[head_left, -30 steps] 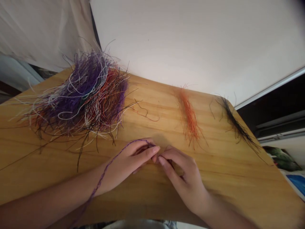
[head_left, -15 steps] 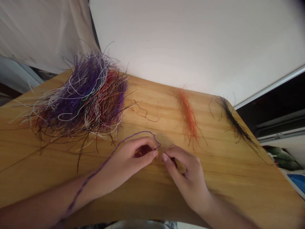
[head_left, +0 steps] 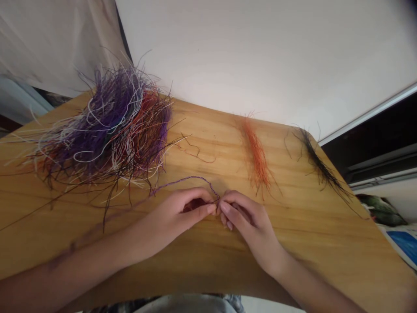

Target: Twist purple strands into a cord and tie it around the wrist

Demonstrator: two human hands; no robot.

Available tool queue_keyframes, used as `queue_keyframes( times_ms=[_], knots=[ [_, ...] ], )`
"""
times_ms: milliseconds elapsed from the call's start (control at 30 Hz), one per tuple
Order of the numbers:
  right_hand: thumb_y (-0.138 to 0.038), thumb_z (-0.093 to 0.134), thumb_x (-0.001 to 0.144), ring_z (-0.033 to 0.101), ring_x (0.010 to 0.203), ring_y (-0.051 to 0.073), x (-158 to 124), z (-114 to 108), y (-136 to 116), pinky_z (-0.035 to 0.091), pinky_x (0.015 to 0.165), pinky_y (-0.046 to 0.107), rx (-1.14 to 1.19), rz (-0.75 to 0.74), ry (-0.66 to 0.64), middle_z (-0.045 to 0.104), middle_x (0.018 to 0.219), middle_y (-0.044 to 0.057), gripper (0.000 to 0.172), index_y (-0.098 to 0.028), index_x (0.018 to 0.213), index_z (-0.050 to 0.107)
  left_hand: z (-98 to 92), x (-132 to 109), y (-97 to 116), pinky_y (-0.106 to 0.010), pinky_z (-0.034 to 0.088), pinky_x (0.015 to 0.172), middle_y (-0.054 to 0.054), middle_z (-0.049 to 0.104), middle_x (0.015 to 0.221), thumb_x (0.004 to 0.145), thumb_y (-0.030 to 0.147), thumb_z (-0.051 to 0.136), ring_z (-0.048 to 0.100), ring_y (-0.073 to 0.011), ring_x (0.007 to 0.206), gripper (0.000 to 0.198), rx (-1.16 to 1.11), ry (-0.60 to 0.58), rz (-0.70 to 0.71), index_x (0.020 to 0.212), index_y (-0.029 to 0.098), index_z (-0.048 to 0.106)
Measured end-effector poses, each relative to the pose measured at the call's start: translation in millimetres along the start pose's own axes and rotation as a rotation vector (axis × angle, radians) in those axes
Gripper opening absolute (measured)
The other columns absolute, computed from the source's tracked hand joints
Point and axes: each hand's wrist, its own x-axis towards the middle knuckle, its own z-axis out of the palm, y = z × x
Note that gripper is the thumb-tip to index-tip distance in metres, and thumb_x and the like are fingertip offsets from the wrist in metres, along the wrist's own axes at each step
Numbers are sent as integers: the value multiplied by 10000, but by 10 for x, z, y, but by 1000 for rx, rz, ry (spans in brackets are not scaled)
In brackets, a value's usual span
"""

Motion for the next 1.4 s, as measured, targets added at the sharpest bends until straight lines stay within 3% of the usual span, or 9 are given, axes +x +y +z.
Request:
queue_keyframes(
  times_ms=[133, 467, 633, 900, 967, 1033, 1200, 1300, 1400],
  knots=[
    [-339, 547, 914, 439, 594, 107, 29, -18, 28, 357, 559, 246, 61, 42, -5, 487, 652, -38, 198, -196, 777, 545, 34, -4, 29, -209, 380, 656, 33, 604, 778, 900, 300, 537, 535, -118, 741, 176, 139, 19, 60, 814, 179, 633],
    [-300, 547, 920, 458, 576, 104, 40, 4, 55, 385, 560, 245, 47, -40, 108, 468, 645, -48, 171, -201, 781, 540, 72, -7, 15, -232, 416, 688, 35, 619, 807, 920, 254, 496, 568, -124, 768, 148, 248, 158, 98, 831, 196, 600],
    [-276, 553, 906, 465, 572, 108, 58, 26, 65, 384, 552, 246, -15, -53, 145, 462, 631, -48, 165, -201, 759, 536, 137, -70, 34, -244, 381, 626, 32, 580, 766, 889, 142, 501, 537, -121, 680, 89, 554, 304, 207, 830, 194, 542],
    [-284, 559, 910, 468, 580, 116, 42, 60, 81, 393, 546, 251, 4, -30, 205, 492, 651, -37, 158, -213, 772, 529, 267, -135, -67, -307, 334, 565, -12, 532, 709, 892, 97, 427, 516, -158, 597, 166, 1146, 257, 583, 769, 183, 497],
    [-296, 577, 901, 451, 539, 109, 46, 52, 63, 378, 518, 245, 51, 1, 196, 487, 604, -48, 181, -214, 751, 518, 272, -162, -73, -298, 335, 561, -4, 521, 699, 901, 92, 391, 508, -148, 593, 173, 1086, 275, 626, 784, 192, 469],
    [-309, 583, 896, 459, 529, 106, 50, 46, 47, 378, 511, 242, 108, 16, 174, 502, 589, -47, 207, -210, 731, 509, 244, -183, -42, -280, 340, 561, 7, 514, 721, 917, 107, 363, 501, -132, 598, 142, 903, 304, 578, 840, 196, 442],
    [-318, 596, 901, 471, 529, 88, 49, 46, 56, 413, 551, 243, 218, -11, 127, 508, 606, -52, 197, -189, 759, 555, 99, -147, 58, -275, 381, 669, 9, 550, 836, 993, 254, 323, 527, -134, 720, 141, 493, 339, 195, 981, 212, 458],
    [-314, 595, 910, 464, 533, 84, 48, 44, 80, 402, 545, 241, 243, -26, 93, 519, 622, -49, 193, -186, 769, 562, 36, -80, 52, -242, 392, 630, 17, 537, 779, 1001, 375, 331, 502, -119, 690, 277, 137, 94, -2, 891, 197, 512],
    [-314, 584, 922, 463, 540, 86, 40, 36, 92, 387, 536, 237, 268, -33, 63, 536, 641, -42, 189, -188, 782, 562, 5, -28, 18, -187, 357, 506, 37, 512, 708, 989, 398, 383, 453, -77, 570, 301, -218, -137, -77, 844, 176, 525]
  ],
)
